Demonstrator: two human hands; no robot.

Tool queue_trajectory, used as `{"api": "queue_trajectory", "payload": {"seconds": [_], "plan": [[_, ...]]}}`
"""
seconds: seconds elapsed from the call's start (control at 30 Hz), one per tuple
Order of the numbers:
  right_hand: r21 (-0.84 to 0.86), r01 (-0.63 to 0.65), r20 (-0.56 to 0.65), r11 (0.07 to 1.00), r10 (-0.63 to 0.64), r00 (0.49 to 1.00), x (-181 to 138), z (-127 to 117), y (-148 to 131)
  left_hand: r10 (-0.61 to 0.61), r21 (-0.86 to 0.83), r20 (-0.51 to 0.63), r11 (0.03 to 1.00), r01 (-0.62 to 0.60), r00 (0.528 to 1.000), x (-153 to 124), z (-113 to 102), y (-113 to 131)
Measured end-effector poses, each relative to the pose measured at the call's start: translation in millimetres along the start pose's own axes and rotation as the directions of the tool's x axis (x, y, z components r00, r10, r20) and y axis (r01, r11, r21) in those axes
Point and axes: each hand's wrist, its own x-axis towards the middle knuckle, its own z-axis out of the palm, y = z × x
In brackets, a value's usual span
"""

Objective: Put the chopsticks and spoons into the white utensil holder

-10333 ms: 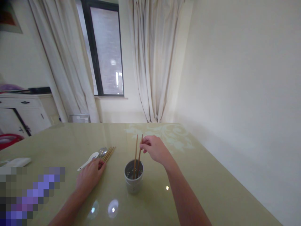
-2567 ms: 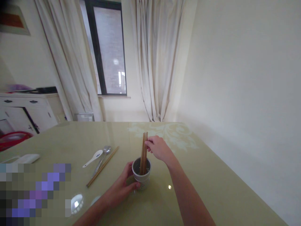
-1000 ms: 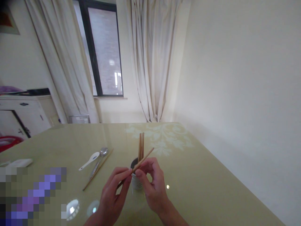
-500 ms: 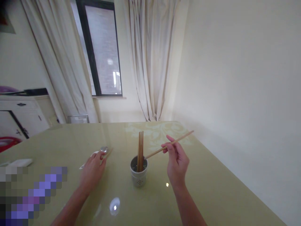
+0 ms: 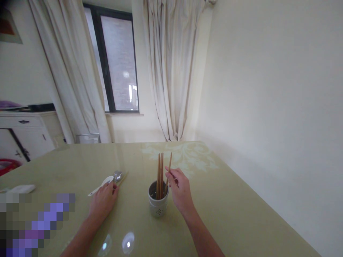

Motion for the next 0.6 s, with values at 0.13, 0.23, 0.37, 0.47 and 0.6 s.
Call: {"api": "queue_trajectory", "payload": {"seconds": [0.13, 0.23, 0.37, 0.47, 0.6], "plan": [[-0.030, -0.036, 0.002, 0.999, 0.036, 0.999, -1, 4, 8, -0.007, -0.017, -0.043, 1.000, 0.006, 0.999, -3, -5, 5], [-0.059, -0.082, -0.020, 0.995, 0.081, 0.997, -2, 6, 9, -0.008, -0.124, -0.102, 0.992, -0.004, 0.995, -5, -12, 10], [-0.097, -0.076, -0.016, 0.992, 0.075, 0.997, -4, 7, 7, -0.097, -0.504, -0.125, 0.863, 0.021, 0.987, -2, -22, 17], [-0.090, -0.082, -0.017, 0.993, 0.081, 0.997, -5, 8, 8, -0.155, -0.806, -0.147, 0.592, -0.027, 0.977, -1, -35, 26], [-0.067, -0.075, -0.024, 0.995, 0.074, 0.997, -7, 9, 11, -0.241, -0.982, -0.095, 0.181, -0.051, 0.966, -4, -64, 50]]}}
